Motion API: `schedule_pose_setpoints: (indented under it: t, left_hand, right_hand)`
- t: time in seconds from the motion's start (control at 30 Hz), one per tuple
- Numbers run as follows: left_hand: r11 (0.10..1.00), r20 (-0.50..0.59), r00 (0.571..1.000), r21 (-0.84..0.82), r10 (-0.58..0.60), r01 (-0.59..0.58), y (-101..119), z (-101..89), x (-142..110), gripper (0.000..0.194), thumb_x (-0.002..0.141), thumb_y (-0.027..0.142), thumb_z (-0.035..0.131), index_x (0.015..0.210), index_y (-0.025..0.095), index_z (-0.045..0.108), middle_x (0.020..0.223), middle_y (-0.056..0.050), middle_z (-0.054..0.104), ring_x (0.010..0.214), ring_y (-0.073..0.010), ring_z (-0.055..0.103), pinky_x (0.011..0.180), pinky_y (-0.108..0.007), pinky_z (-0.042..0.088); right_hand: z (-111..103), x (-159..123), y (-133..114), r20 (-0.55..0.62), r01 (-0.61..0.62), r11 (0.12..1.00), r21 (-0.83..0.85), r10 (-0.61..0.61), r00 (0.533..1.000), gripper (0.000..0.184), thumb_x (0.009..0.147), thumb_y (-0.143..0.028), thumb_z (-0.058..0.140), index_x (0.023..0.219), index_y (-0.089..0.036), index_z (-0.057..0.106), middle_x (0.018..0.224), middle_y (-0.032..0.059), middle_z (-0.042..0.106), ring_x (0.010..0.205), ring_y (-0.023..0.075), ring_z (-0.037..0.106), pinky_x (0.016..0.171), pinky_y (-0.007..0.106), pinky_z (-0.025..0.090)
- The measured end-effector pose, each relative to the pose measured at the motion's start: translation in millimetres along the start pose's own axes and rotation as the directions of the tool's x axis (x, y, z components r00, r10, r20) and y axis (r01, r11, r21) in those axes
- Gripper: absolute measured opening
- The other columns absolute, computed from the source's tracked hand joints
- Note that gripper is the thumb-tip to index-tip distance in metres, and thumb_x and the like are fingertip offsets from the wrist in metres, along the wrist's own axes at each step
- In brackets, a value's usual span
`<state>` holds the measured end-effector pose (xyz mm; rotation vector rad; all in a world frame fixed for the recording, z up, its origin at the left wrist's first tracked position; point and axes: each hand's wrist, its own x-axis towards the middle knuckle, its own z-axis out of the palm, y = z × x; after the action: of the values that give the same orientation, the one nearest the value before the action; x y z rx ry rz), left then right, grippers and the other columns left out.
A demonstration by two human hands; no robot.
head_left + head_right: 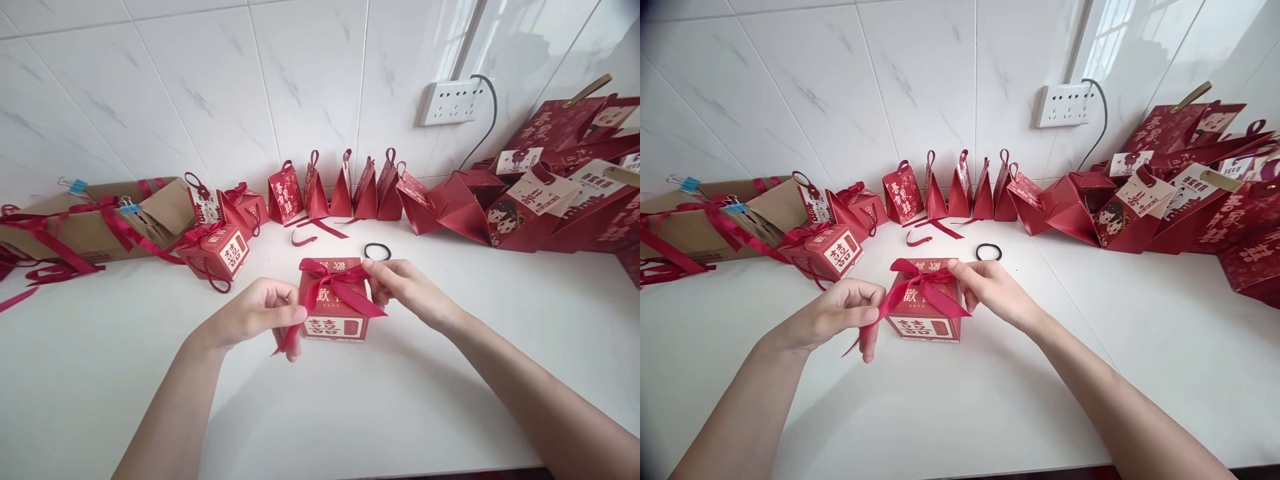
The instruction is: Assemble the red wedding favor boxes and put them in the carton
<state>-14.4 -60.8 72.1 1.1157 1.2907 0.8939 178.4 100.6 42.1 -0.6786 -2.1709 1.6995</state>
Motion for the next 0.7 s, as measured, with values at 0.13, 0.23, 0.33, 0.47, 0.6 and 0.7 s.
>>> schedule_pose_setpoints:
  t: [0.13, 0.23, 0.33, 0.47, 0.6, 0.7]
  left_hand:
    - [1.000, -0.167, 0.986, -0.018, 0.016, -0.019, -2, -2.8, 4, 0.053, 0.077, 0.058, 0.059, 0.048, 0.016, 0.046, 0.037, 0.000, 0.046, 0.034, -0.0110, 0.047, 0.036, -0.020, 0.032]
    - [0.978, -0.698, 0.712, -0.090, 0.074, -0.190, -7, -4.5, 17, 0.049, 0.069, 0.053, 0.068, 0.048, 0.016, 0.044, 0.036, 0.006, 0.030, 0.033, -0.0055, 0.034, 0.035, -0.017, 0.029]
    - [0.954, -0.835, 0.542, -0.081, 0.094, -0.290, -15, -1.0, 33, 0.034, 0.061, 0.046, 0.076, 0.068, 0.017, 0.058, 0.053, 0.004, 0.048, 0.048, -0.0084, 0.048, 0.045, -0.019, 0.041]
    - [0.961, -0.697, 0.698, -0.047, 0.165, -0.274, -23, 12.3, 45, 0.051, 0.064, 0.046, 0.075, 0.105, 0.020, 0.061, 0.107, -0.007, 0.062, 0.098, -0.0224, 0.060, 0.076, -0.030, 0.049]
    - [0.962, -0.532, 0.839, -0.153, 0.114, -0.227, -23, 20.8, 44, 0.065, 0.064, 0.036, 0.076, 0.122, 0.024, 0.049, 0.118, -0.007, 0.059, 0.115, -0.0275, 0.052, 0.093, -0.038, 0.044]
    - [0.946, -0.485, 0.863, -0.189, 0.142, -0.262, -24, 21.9, 42, 0.069, 0.068, 0.035, 0.075, 0.126, 0.028, 0.040, 0.121, -0.004, 0.057, 0.113, -0.0252, 0.054, 0.094, -0.038, 0.044]
  right_hand:
    - [-7, -6, -3, 0.220, -0.054, 0.983, -0.178, 0.093, 0.971, 0.050, 0.076, -0.063, 0.057, 0.057, -0.017, 0.048, 0.053, -0.0033, 0.044, 0.050, 0.0091, 0.039, 0.050, 0.025, 0.028]
    - [-9, -6, -4, 0.276, -0.067, 0.977, -0.204, 0.123, 0.953, 0.045, 0.075, -0.059, 0.061, 0.062, -0.017, 0.052, 0.057, -0.0028, 0.046, 0.052, 0.0094, 0.038, 0.049, 0.025, 0.026]
    - [-10, -5, -4, 0.298, -0.061, 0.975, -0.211, 0.124, 0.946, 0.043, 0.076, -0.058, 0.060, 0.063, -0.017, 0.054, 0.058, -0.0022, 0.048, 0.054, 0.0102, 0.041, 0.051, 0.025, 0.026]
    - [-11, -4, -3, 0.308, -0.067, 0.977, -0.200, 0.128, 0.943, 0.043, 0.077, -0.056, 0.058, 0.063, -0.017, 0.053, 0.059, -0.0019, 0.050, 0.055, 0.0104, 0.041, 0.054, 0.026, 0.027]
    - [-10, -5, -5, 0.293, -0.057, 0.983, -0.173, 0.106, 0.950, 0.043, 0.080, -0.055, 0.056, 0.061, -0.017, 0.052, 0.059, -0.0018, 0.052, 0.055, 0.0098, 0.043, 0.056, 0.026, 0.031]
    - [-7, -5, -8, 0.253, -0.045, 0.993, -0.108, 0.071, 0.965, 0.045, 0.082, -0.056, 0.051, 0.061, -0.017, 0.050, 0.056, -0.0016, 0.051, 0.055, 0.0102, 0.045, 0.058, 0.026, 0.035]
